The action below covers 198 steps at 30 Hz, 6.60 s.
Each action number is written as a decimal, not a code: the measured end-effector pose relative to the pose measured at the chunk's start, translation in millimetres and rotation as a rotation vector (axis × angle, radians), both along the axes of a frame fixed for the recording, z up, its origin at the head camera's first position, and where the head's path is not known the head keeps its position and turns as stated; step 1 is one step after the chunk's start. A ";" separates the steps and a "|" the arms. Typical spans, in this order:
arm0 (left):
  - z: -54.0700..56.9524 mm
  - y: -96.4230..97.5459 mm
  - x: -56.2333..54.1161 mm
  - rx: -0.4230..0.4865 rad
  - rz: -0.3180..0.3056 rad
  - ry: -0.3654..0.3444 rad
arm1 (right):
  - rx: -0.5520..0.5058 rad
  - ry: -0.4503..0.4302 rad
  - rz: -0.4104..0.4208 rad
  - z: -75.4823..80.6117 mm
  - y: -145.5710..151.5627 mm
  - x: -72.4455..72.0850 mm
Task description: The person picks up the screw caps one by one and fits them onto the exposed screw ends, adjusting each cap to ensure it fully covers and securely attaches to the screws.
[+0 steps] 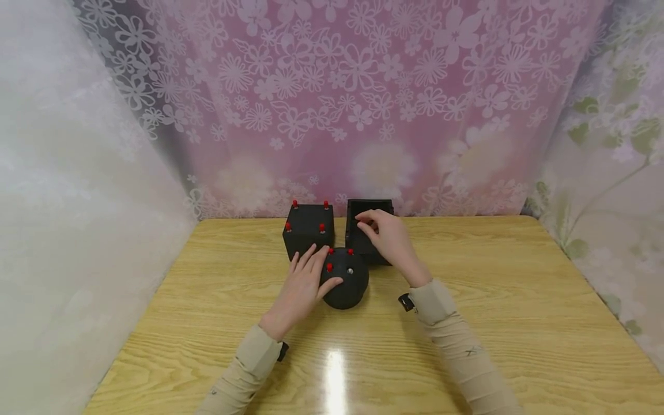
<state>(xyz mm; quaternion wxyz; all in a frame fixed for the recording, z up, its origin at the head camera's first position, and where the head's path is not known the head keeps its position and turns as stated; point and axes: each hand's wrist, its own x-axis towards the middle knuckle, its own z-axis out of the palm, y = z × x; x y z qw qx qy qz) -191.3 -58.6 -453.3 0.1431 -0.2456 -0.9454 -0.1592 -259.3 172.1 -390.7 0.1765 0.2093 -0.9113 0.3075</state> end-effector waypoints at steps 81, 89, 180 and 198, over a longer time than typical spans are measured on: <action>-1.5 0.3 -3.5 0.006 -0.010 -0.005 | 0.251 -0.284 0.155 -34.4 3.7 -57.6; 3.9 0.6 -2.0 0.010 -0.007 -0.021 | 0.115 -0.291 0.129 -30.3 7.3 -44.5; -0.2 1.0 -1.9 0.025 -0.010 -0.035 | -0.084 -0.005 0.214 -23.9 -5.9 61.3; -3.0 -1.2 -4.0 0.029 -0.024 -0.023 | -0.102 -0.006 0.153 -19.1 1.8 57.6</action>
